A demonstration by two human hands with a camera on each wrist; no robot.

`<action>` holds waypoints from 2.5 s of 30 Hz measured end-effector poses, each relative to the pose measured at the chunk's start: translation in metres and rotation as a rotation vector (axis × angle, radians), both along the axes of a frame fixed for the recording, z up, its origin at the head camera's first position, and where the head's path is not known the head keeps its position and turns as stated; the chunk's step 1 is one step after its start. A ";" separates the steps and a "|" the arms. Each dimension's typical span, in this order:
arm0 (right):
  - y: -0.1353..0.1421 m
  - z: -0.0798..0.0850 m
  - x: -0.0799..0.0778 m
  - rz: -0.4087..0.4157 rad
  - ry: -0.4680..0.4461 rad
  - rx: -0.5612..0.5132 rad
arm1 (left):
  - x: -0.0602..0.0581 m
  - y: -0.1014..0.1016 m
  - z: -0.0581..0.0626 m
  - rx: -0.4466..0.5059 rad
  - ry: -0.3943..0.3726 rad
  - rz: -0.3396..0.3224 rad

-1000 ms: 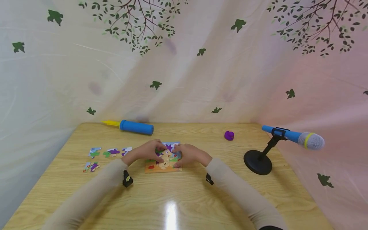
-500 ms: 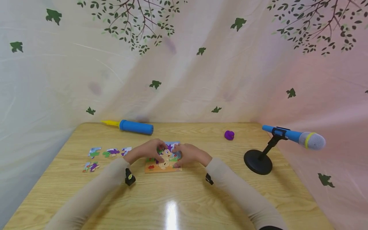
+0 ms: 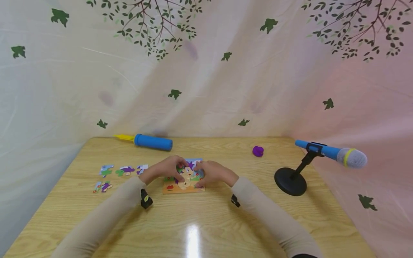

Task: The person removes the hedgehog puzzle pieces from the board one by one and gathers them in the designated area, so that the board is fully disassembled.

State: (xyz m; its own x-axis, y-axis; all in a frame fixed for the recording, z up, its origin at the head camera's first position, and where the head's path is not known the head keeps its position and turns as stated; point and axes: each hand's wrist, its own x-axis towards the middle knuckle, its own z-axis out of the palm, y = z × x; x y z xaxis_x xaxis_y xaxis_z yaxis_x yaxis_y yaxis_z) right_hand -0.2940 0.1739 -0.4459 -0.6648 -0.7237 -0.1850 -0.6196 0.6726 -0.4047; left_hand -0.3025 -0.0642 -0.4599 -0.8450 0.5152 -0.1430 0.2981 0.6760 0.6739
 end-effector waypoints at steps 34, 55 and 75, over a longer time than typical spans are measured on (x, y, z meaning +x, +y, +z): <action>-0.001 0.002 0.003 0.041 -0.004 -0.032 | 0.005 0.002 0.003 -0.016 -0.026 0.029; -0.002 0.010 0.006 0.048 0.005 0.000 | 0.015 0.007 0.007 -0.054 0.137 0.006; -0.002 0.007 0.003 0.076 0.015 -0.017 | 0.026 -0.006 0.018 0.080 0.262 -0.089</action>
